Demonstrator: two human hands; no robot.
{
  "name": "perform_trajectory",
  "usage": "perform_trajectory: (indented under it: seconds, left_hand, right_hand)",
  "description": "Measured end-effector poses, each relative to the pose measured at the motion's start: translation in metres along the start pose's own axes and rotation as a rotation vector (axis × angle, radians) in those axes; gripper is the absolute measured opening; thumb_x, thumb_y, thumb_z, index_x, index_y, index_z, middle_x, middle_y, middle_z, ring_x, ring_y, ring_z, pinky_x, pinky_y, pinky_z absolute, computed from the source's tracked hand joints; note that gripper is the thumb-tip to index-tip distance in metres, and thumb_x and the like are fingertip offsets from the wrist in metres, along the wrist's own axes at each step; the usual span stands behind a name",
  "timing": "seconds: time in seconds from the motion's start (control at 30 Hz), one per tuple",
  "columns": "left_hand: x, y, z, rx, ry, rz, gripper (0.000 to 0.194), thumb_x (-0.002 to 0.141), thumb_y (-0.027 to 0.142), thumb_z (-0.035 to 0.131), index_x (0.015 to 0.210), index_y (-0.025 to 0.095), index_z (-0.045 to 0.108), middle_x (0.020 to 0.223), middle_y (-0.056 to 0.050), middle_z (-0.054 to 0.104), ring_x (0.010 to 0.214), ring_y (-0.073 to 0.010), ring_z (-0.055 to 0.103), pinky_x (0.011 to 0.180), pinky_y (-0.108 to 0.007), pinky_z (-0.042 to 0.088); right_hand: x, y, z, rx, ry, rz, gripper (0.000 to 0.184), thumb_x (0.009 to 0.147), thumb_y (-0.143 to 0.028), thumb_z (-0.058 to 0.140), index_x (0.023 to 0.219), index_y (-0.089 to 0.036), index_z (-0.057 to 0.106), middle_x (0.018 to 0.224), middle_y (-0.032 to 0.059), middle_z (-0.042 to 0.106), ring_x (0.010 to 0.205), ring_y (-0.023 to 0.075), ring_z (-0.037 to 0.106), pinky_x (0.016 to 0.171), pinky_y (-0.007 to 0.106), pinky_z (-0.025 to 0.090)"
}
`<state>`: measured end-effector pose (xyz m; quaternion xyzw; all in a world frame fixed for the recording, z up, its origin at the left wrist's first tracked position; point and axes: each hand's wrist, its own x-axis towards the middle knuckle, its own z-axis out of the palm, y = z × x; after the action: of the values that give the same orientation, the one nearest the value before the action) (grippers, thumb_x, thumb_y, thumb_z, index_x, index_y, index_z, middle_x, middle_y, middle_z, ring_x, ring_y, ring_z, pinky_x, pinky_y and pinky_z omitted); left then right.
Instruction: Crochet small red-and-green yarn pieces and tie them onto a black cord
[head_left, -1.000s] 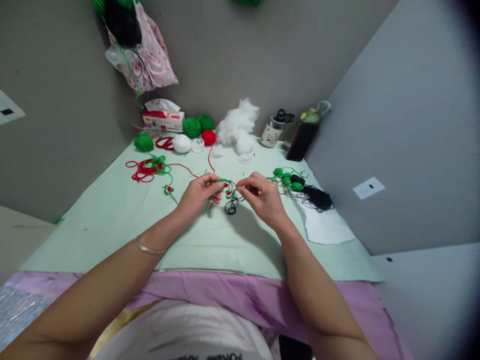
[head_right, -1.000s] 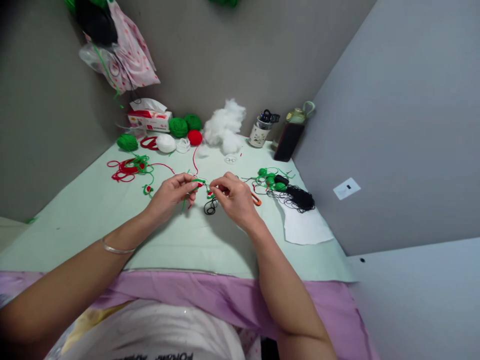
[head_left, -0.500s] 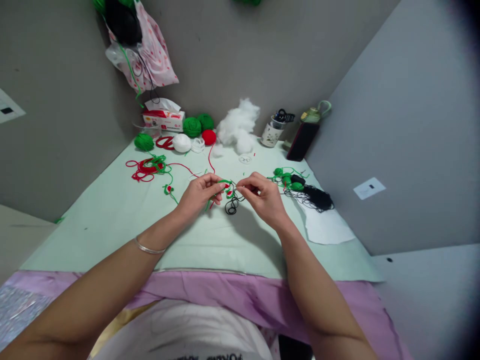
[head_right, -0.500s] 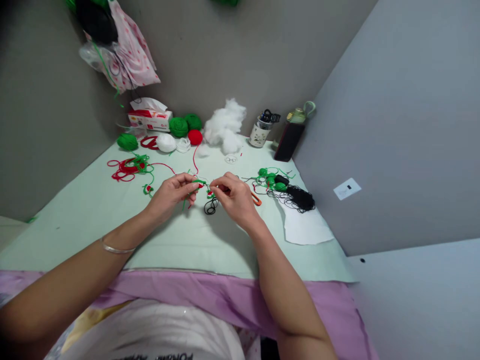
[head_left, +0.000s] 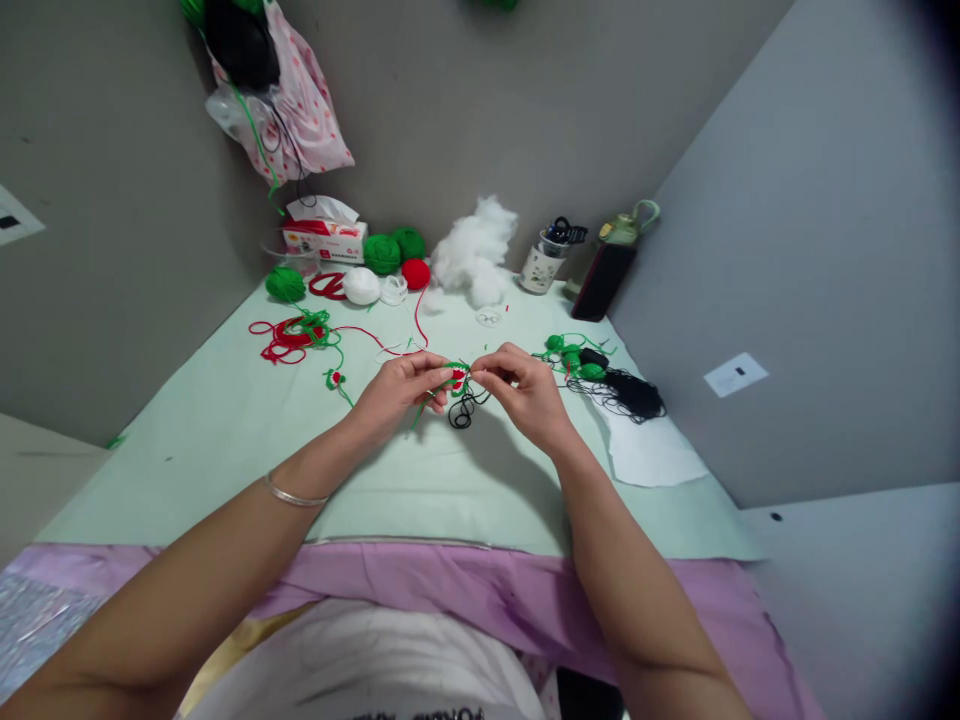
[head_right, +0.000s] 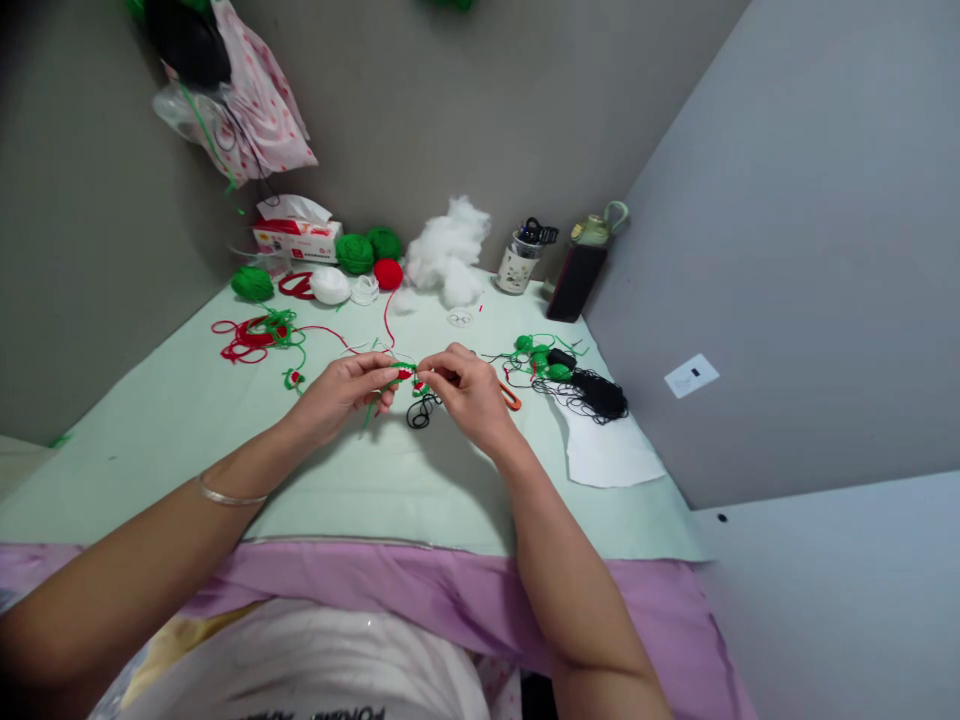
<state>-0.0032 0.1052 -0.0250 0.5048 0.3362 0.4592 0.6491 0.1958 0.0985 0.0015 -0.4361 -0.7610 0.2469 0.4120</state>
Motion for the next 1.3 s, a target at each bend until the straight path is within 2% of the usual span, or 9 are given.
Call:
perform_trajectory:
  seconds: [0.17, 0.43, 0.6, 0.73, 0.8, 0.93, 1.07, 1.3]
  left_hand:
    - [0.0, 0.003, 0.0, -0.026, -0.021, -0.034, 0.023, 0.08, 0.037, 0.076, 0.087, 0.015, 0.071, 0.075, 0.001, 0.062, 0.062, -0.0098, 0.058, 0.059, -0.023, 0.048]
    - [-0.004, 0.011, 0.004, -0.003, -0.143, -0.09, 0.025, 0.082, 0.037, 0.074, 0.09, 0.013, 0.071, 0.072, 0.0, 0.062, 0.061, -0.0103, 0.058, 0.06, -0.023, 0.049]
    - [-0.003, 0.008, 0.003, -0.016, -0.139, -0.086, 0.023, 0.082, 0.036, 0.074, 0.087, 0.014, 0.069, 0.071, 0.001, 0.061, 0.061, -0.0096, 0.058, 0.059, -0.022, 0.048]
    - [-0.002, 0.008, 0.004, -0.015, -0.071, -0.06, 0.022, 0.081, 0.034, 0.074, 0.087, 0.015, 0.066, 0.07, 0.002, 0.06, 0.059, -0.0086, 0.056, 0.057, -0.021, 0.045]
    - [-0.001, 0.008, 0.004, -0.015, -0.049, -0.046, 0.022, 0.08, 0.034, 0.075, 0.087, 0.015, 0.065, 0.071, 0.003, 0.06, 0.058, -0.0084, 0.056, 0.056, -0.021, 0.045]
    - [0.0, 0.004, 0.003, 0.001, -0.027, -0.019, 0.023, 0.08, 0.034, 0.075, 0.088, 0.016, 0.063, 0.07, 0.003, 0.06, 0.059, -0.0097, 0.057, 0.057, -0.022, 0.047]
    - [0.002, -0.002, 0.003, -0.011, 0.054, -0.002, 0.026, 0.079, 0.034, 0.075, 0.091, 0.017, 0.06, 0.068, 0.004, 0.059, 0.057, -0.0102, 0.056, 0.053, -0.023, 0.047]
    - [0.001, -0.002, 0.007, 0.078, 0.137, 0.062, 0.02, 0.079, 0.032, 0.071, 0.086, 0.019, 0.058, 0.069, 0.005, 0.057, 0.056, -0.0089, 0.053, 0.053, -0.021, 0.045]
  right_hand:
    - [0.003, 0.003, -0.005, 0.076, -0.045, 0.041, 0.012, 0.09, -0.028, 0.066, 0.088, -0.021, 0.075, 0.074, -0.0002, 0.052, 0.067, 0.0133, 0.048, 0.063, 0.029, 0.036]
    - [0.005, 0.006, -0.015, 0.304, -0.158, 0.122, 0.016, 0.083, -0.034, 0.073, 0.081, -0.019, 0.074, 0.078, 0.0006, 0.059, 0.068, 0.0119, 0.049, 0.063, 0.028, 0.037]
    - [0.006, 0.007, -0.004, 0.41, -0.108, 0.177, 0.026, 0.078, -0.041, 0.077, 0.078, -0.017, 0.068, 0.071, -0.0009, 0.059, 0.065, 0.0117, 0.049, 0.06, 0.026, 0.038]
    - [0.005, 0.014, 0.004, 0.202, 0.052, 0.124, 0.028, 0.078, -0.044, 0.078, 0.073, -0.018, 0.067, 0.074, -0.0005, 0.058, 0.063, 0.0112, 0.047, 0.058, 0.026, 0.036]
    - [0.005, 0.016, 0.006, 0.1, 0.083, 0.099, 0.025, 0.081, -0.042, 0.075, 0.075, -0.019, 0.067, 0.073, -0.0004, 0.058, 0.063, 0.0116, 0.047, 0.058, 0.026, 0.036]
    - [0.002, 0.012, 0.009, 0.045, 0.024, 0.043, 0.016, 0.089, -0.035, 0.066, 0.084, -0.02, 0.064, 0.077, 0.0007, 0.061, 0.067, 0.0131, 0.053, 0.063, 0.026, 0.041]
    - [-0.002, 0.001, 0.014, 0.052, -0.023, 0.003, 0.009, 0.095, -0.03, 0.054, 0.098, -0.022, 0.055, 0.082, 0.0001, 0.061, 0.07, 0.0134, 0.057, 0.066, 0.026, 0.044]
    - [-0.007, -0.004, 0.025, -0.159, -0.104, -0.096, 0.009, 0.1, -0.029, 0.044, 0.107, -0.023, 0.046, 0.089, 0.0022, 0.065, 0.073, 0.0145, 0.059, 0.067, 0.025, 0.042]
